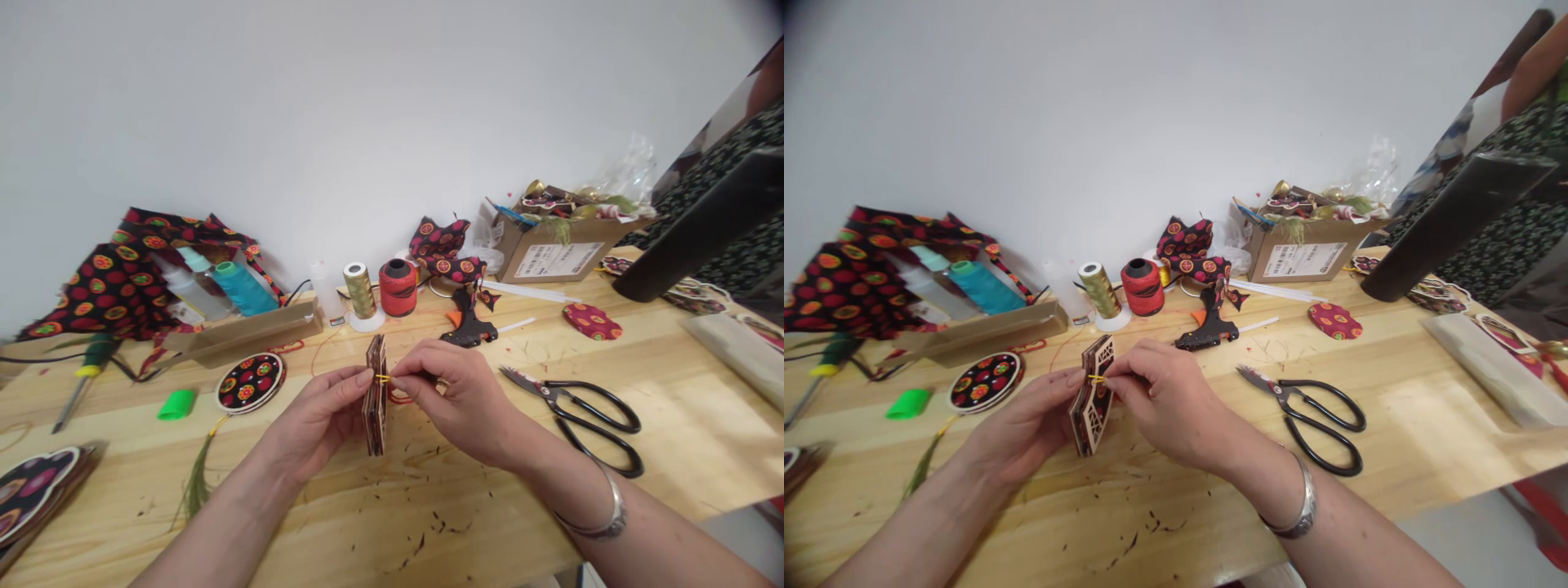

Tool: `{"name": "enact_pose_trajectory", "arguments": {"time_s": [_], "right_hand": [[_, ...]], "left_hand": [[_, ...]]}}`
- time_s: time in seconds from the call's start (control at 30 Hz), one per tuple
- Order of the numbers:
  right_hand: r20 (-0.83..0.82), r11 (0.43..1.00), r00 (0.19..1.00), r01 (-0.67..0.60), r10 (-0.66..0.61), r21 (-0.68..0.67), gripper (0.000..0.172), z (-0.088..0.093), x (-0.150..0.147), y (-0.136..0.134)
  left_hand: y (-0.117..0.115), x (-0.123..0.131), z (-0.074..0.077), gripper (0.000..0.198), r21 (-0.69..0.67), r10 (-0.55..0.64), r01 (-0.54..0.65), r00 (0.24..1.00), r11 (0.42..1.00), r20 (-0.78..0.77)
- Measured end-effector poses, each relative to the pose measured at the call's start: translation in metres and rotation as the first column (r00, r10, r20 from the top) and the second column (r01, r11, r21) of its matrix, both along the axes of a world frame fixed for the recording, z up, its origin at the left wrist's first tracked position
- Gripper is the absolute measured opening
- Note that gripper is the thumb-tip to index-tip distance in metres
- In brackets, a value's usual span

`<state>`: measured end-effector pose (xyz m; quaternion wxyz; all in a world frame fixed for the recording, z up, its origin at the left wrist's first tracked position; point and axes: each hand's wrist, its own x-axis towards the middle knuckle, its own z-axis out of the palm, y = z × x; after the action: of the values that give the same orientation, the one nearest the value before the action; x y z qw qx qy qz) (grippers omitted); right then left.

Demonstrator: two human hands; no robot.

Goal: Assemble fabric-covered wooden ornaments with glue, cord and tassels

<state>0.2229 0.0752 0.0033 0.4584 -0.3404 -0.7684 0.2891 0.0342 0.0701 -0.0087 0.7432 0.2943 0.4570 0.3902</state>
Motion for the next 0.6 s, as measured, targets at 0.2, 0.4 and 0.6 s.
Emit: {"name": "enact_pose_trajectory", "arguments": {"time_s": [0.2, 0.4, 0.6], "right_hand": [[0.002, 1.0, 1.0, -0.011, 0.011, -0.001, 0.009, -0.0023, -0.001, 0.0011], [-0.01, 1.0, 1.0, -0.009, 0.009, -0.011, 0.01, -0.0025, -0.0005, 0.0009], [-0.018, 0.999, 1.0, 0.006, -0.007, -0.037, 0.009, -0.0016, -0.0008, -0.0003]], "left_hand": [[0.0013, 0.0003, -0.0025, 0.033, 0.005, 0.001, -0.001, 1.0, 1.0, 0.018], [0.0006, 0.003, -0.0013, 0.035, 0.0, -0.012, 0.012, 0.999, 1.0, 0.03], [-0.0004, 0.0044, 0.0012, 0.034, 0.004, -0.021, 0.021, 0.999, 1.0, 0.023]]}}
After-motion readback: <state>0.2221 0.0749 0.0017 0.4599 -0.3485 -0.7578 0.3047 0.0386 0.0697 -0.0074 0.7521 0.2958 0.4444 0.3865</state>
